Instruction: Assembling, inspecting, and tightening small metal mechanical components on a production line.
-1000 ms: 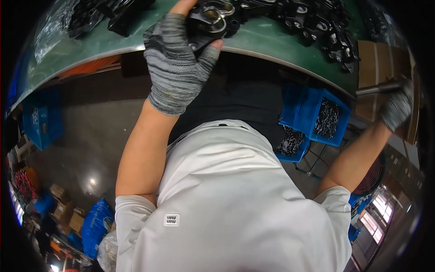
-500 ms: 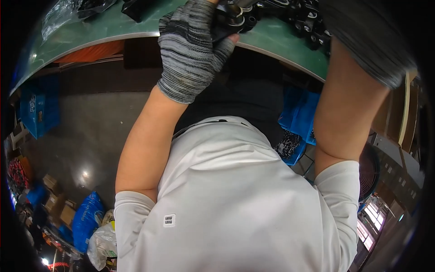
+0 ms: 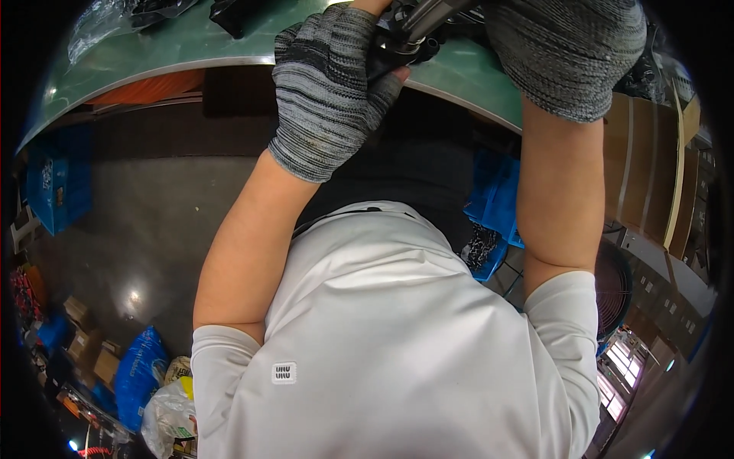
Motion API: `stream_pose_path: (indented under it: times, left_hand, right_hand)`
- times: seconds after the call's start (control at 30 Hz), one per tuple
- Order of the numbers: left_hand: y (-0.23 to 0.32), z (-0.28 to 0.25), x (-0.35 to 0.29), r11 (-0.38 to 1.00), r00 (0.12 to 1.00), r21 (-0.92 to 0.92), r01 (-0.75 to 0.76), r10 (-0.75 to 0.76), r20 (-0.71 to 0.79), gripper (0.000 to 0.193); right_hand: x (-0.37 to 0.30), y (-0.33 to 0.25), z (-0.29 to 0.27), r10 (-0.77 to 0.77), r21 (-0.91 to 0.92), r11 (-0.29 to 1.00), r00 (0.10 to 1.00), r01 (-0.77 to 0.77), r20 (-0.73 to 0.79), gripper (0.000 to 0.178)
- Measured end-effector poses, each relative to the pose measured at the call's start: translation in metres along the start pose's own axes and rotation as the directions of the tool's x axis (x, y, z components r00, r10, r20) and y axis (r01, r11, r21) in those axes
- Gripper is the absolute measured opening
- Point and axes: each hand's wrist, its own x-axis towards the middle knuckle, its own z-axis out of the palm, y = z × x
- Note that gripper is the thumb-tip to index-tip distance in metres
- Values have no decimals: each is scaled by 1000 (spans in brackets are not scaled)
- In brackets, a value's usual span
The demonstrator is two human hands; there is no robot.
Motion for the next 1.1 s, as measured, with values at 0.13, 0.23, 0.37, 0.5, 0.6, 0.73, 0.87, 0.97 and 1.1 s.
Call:
stream_pose_path:
  times: [0.13,0.23,0.37,0.5,0.6,0.73,0.87,0.97,1.1]
  left_hand:
    - [3,1,1,843,970,-508,174,-235,-57,63]
    - [5,-6,0,863,972,-471,181,-229,-47,65]
    - [-6,24,-19,945,985,-304,120,-152,-81,77]
    - [-1,23,-18,931,981,-336,146,-180,-71,78]
    - [0,24,-17,956,980,-266,127,-163,-117,79]
    - [8,22,-27,942,978,-307,133,-175,-116,82]
    - [12,16,-30,927,975,-335,168,-207,-85,84]
    - [-11,28,-5,946,973,-295,137,-183,-137,83]
    - [1,21,-18,944,979,-301,133,-172,-107,81]
  right_hand:
    - [-14,11,-1,-103,7,995,986,103,131,47]
    - [-26,17,-1,-177,34,984,959,174,223,47]
    - [-16,4,-6,-178,172,975,953,138,244,46]
    - [-11,-10,-15,141,574,757,936,-312,323,40]
    - [-16,-14,-7,258,696,506,859,-510,442,37]
    - [-9,-15,26,233,982,-9,955,-187,184,23]
    - [3,-48,-23,370,697,508,859,-506,354,22]
    - [-19,-42,-10,587,659,563,803,-499,106,22]
    - [-4,-44,-12,414,419,661,768,-623,489,23]
